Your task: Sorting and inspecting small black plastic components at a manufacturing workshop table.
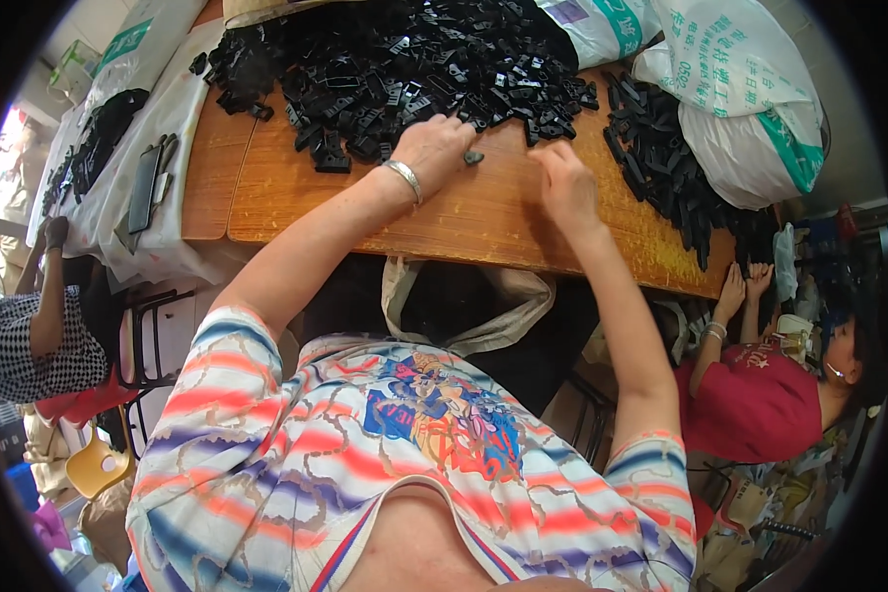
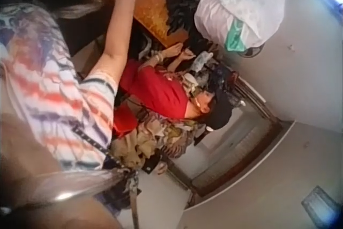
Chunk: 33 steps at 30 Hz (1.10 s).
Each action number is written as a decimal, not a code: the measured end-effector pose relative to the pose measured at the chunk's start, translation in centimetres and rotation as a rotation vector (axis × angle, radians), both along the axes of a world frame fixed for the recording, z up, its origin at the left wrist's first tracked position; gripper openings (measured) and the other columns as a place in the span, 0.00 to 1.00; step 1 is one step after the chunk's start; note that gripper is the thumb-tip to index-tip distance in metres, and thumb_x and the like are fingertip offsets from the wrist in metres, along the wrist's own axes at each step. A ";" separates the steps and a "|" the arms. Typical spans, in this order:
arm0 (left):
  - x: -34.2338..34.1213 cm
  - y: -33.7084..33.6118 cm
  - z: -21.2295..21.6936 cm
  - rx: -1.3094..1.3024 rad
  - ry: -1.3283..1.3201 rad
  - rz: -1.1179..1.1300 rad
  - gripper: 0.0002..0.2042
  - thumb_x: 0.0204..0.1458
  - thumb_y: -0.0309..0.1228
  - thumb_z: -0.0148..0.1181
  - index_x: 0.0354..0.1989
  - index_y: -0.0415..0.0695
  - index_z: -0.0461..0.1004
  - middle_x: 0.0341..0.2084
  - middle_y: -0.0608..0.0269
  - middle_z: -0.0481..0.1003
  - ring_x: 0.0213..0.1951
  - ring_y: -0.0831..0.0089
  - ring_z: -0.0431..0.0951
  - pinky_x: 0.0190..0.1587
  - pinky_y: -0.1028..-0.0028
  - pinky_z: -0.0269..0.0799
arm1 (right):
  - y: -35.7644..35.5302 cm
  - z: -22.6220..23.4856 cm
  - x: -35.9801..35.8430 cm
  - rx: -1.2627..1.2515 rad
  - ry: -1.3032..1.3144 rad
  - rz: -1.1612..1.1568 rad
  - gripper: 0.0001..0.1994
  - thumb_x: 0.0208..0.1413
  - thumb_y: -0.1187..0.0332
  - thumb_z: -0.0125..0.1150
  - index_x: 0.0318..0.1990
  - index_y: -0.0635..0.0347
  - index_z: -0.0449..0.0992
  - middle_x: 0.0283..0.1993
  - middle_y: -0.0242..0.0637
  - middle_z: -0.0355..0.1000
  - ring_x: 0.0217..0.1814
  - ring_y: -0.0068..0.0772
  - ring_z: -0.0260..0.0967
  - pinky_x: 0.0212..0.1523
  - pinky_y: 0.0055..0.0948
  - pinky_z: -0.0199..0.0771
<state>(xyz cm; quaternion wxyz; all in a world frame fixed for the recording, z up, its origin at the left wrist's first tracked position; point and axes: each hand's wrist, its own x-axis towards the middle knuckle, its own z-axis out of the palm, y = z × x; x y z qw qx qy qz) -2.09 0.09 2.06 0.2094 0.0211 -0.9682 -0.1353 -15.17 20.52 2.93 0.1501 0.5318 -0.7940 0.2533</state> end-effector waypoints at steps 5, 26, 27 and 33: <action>2.1 1.2 0.1 0.105 -0.075 -0.027 0.11 0.44 0.31 0.69 0.32 0.45 0.71 0.33 0.60 0.74 0.42 0.59 0.75 0.43 0.63 0.73 | -3.1 0.7 -4.5 0.268 0.177 0.017 0.13 0.54 0.78 0.53 0.44 0.54 0.79 0.42 0.40 0.70 0.42 0.46 0.75 0.41 0.40 0.78; 5.6 2.2 -2.1 0.343 0.053 0.107 0.12 0.43 0.27 0.69 0.36 0.42 0.75 0.34 0.58 0.72 0.42 0.58 0.73 0.45 0.64 0.72 | -2.4 1.2 5.3 0.004 -0.406 0.148 0.13 0.45 0.77 0.67 0.39 0.60 0.74 0.38 0.43 0.76 0.40 0.48 0.76 0.39 0.38 0.76; 5.6 2.2 -2.2 0.343 0.050 0.107 0.12 0.43 0.27 0.69 0.36 0.42 0.75 0.34 0.58 0.72 0.42 0.58 0.73 0.45 0.64 0.72 | -2.8 1.5 6.1 0.003 -0.409 0.148 0.13 0.45 0.77 0.67 0.39 0.60 0.74 0.38 0.43 0.76 0.40 0.48 0.76 0.39 0.38 0.76; 5.5 2.3 -2.5 0.363 0.064 0.113 0.12 0.43 0.27 0.68 0.36 0.42 0.76 0.34 0.57 0.72 0.42 0.57 0.73 0.45 0.64 0.72 | -3.9 0.9 6.7 0.098 -0.213 0.221 0.12 0.46 0.75 0.67 0.40 0.58 0.76 0.40 0.40 0.75 0.40 0.49 0.75 0.39 0.42 0.75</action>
